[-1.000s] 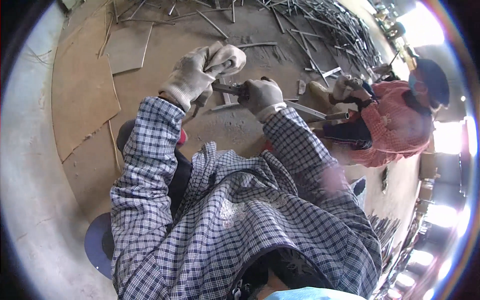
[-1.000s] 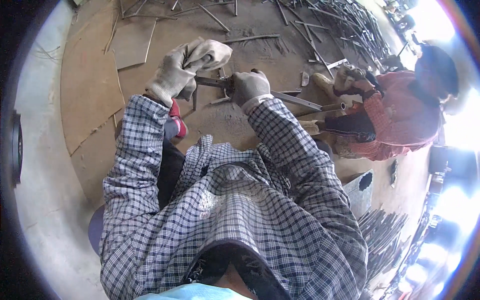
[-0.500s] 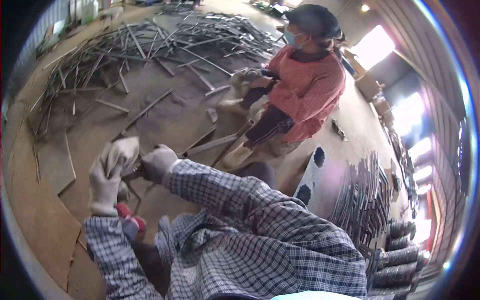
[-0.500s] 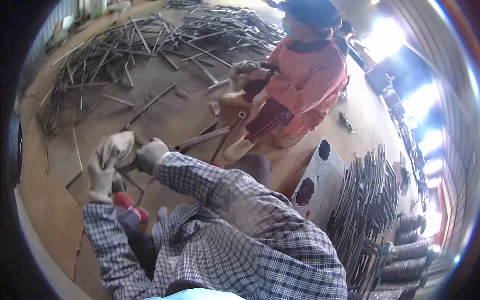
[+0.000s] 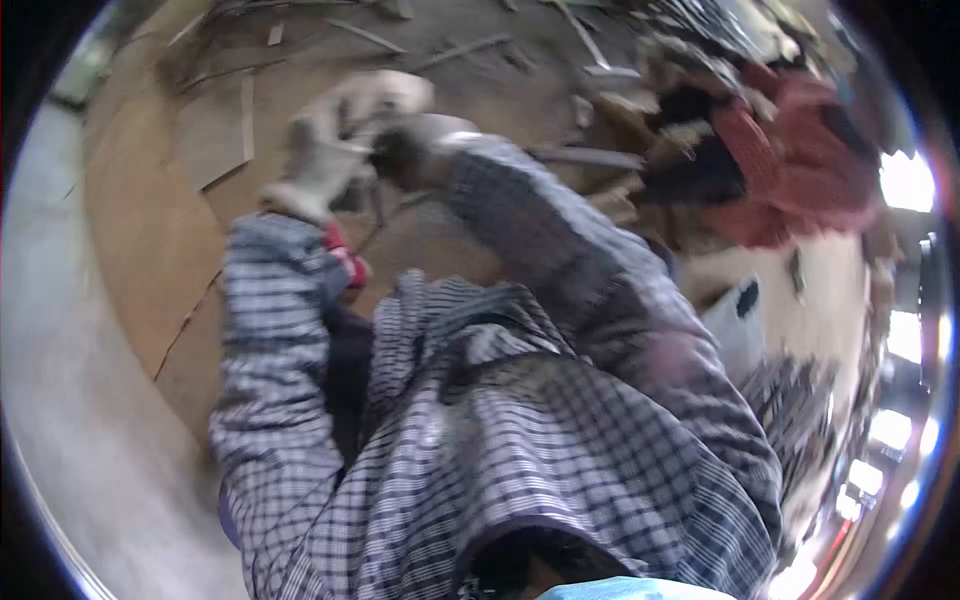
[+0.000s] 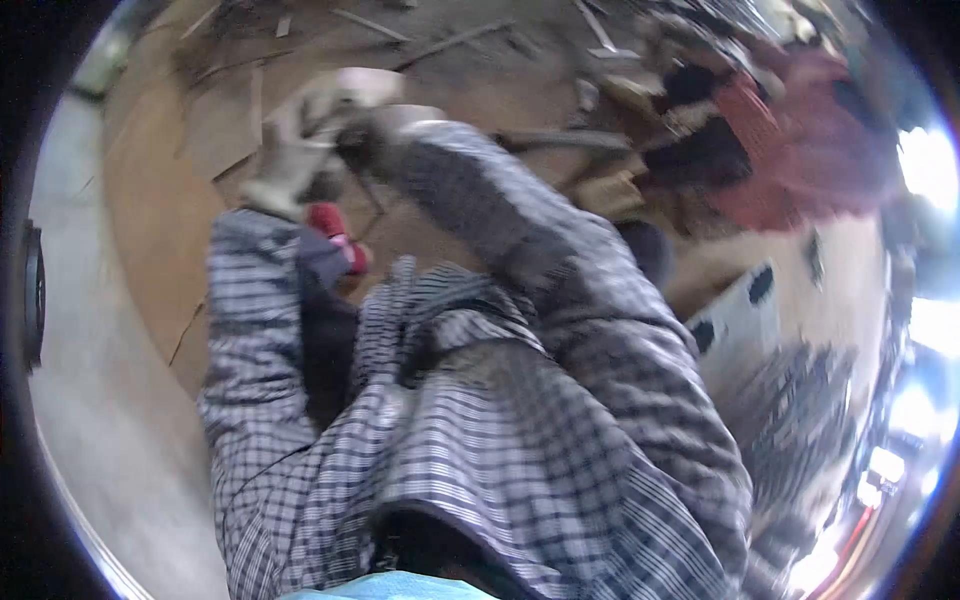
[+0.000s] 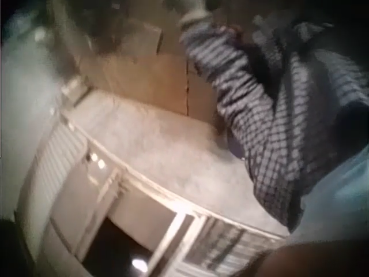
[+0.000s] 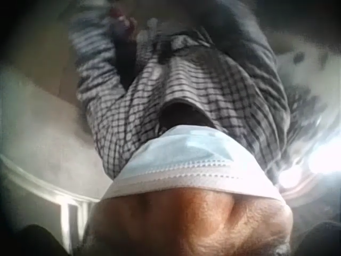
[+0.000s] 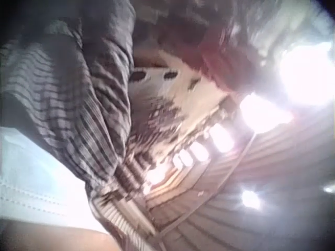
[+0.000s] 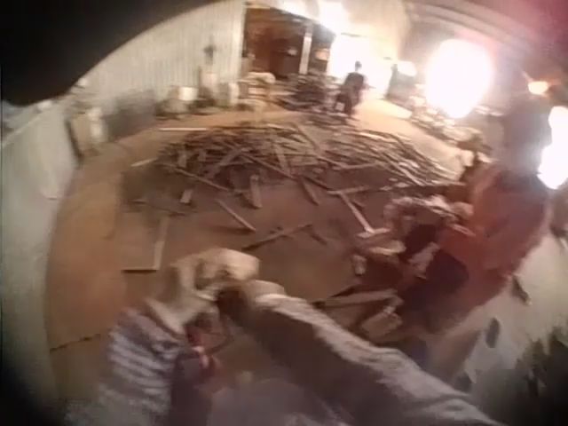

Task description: The recorder is wiping down metal tubes with a cloth in a fabrication workshop.

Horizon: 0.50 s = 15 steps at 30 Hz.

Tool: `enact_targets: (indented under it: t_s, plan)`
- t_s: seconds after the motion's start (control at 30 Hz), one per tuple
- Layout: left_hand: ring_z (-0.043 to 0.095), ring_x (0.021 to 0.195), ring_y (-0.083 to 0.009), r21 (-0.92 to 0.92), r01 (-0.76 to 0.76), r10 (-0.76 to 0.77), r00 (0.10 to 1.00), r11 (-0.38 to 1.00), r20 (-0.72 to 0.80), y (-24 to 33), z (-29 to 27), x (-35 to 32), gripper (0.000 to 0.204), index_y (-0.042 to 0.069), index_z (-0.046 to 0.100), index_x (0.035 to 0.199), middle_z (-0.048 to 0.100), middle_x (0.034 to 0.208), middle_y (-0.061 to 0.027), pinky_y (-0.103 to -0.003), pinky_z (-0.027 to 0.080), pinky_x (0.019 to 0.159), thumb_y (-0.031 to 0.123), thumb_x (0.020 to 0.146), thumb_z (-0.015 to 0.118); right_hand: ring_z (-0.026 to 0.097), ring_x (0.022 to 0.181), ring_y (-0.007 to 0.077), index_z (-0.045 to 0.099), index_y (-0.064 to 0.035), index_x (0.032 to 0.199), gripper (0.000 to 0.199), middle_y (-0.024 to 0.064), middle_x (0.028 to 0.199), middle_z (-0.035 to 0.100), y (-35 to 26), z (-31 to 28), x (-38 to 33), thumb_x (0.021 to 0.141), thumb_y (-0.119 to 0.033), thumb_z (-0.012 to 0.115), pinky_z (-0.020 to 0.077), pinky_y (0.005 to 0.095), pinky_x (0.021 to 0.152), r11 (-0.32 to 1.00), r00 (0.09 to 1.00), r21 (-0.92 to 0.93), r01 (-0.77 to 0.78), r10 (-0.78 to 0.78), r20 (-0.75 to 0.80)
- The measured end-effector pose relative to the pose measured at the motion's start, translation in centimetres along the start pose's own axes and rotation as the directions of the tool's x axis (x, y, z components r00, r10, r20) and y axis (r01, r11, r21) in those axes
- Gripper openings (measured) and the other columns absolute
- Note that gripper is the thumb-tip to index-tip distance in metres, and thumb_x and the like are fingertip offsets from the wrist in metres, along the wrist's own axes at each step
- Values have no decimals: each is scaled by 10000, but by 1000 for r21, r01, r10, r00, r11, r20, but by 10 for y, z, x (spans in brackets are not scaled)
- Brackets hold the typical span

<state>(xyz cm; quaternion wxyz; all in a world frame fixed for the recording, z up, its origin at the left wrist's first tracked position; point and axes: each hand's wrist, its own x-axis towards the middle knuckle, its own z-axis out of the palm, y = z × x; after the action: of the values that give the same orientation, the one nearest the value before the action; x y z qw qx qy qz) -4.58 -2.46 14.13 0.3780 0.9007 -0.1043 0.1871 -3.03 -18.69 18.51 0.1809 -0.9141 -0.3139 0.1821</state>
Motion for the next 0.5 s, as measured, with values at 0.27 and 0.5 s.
enact_targets:
  t_s: [0.27, 0.5]
  plan:
    - [611, 805, -117, -162, 314, -282, 939, 935, 195, 53, -16, 2, 350, 31, 579, 1137, 649, 905, -62, -279, 505, 719, 197, 842, 668, 646, 917, 270, 684, -121, 1001, 308, 115, 964, 674, 49, -10, -20, 769, -323, 661, 505, 356, 774, 911, 881, -273, -311, 384, 278]
    - [614, 877, -174, -185, 204, -185, 976, 961, 118, 40, -3, 25, 355, 55, 582, 1129, 647, 992, -97, -309, 497, 762, 194, 821, 691, 624, 1001, 219, 683, -162, 1002, 289, 70, 1022, 672, 38, 38, 21, 872, -326, 484, 465, 348, 839, 951, 997, -303, -65, 46, -69]
